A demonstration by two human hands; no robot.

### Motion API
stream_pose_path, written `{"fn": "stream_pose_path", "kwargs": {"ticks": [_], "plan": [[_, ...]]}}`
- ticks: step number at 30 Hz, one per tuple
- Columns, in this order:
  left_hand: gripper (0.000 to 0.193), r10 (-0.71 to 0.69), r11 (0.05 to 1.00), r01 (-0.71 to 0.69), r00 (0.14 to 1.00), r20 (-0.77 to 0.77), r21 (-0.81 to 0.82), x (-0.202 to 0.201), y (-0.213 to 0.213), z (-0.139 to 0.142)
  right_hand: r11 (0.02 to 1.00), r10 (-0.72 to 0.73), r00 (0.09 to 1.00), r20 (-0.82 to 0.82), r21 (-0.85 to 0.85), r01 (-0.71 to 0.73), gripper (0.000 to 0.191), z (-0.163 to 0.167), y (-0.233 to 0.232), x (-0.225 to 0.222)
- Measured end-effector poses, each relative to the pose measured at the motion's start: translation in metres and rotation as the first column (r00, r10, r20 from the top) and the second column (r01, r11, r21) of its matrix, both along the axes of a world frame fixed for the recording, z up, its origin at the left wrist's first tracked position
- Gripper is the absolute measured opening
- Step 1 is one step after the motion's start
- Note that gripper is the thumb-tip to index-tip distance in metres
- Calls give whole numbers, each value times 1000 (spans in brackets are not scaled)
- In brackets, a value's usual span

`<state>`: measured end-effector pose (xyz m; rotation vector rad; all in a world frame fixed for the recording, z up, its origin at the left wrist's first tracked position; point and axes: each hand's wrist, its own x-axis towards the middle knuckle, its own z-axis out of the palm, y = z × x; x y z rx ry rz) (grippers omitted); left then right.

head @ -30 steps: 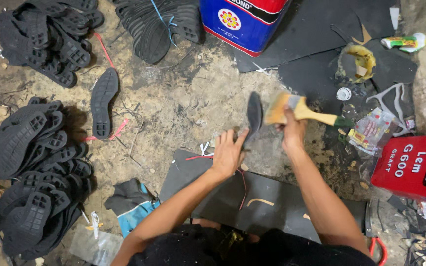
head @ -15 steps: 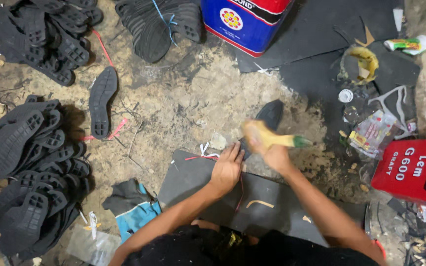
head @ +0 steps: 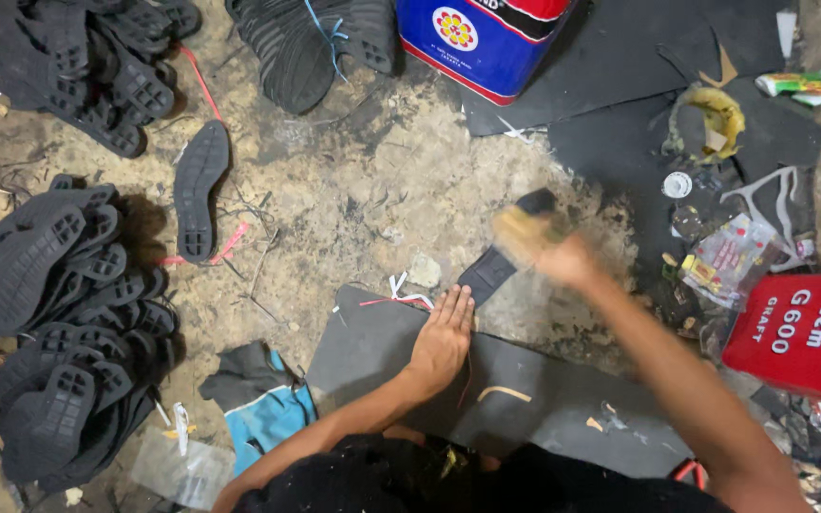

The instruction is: The person repeatedly applies glue to black shoe soles using a brush. They pick up a sole, apply glue to the surface, and place it down, repeating this process for multiple soles throughout the clip.

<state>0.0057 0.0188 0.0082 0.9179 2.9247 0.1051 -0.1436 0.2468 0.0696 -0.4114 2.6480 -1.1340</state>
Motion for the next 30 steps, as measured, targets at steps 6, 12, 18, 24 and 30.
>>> {"fn": "stream_pose_path", "kwargs": {"ticks": [6, 12, 18, 24, 30], "plan": [[65, -9, 1000, 9, 1000, 15, 8, 2, 0, -2, 996, -59, 806, -588, -83, 12, 40, -21, 52, -57], [63, 10, 999, -11, 1000, 18, 53, 1, 1, -2, 952, -253, 851, -460, 38, 304, 37, -22, 49, -55], [57, 94, 977, -99, 995, 33, 190, 6, -7, 6, 930, -258, 842, -474, 116, 350, 38, 5, 22, -31], [61, 113, 990, -120, 988, 108, 68, 11, -9, 17, 991, 115, 990, -87, 79, -108, 32, -13, -24, 26], [62, 99, 994, -105, 987, 129, 41, 6, -8, 23, 805, -220, 847, 484, -401, 438, 41, -53, -7, 7]]}}
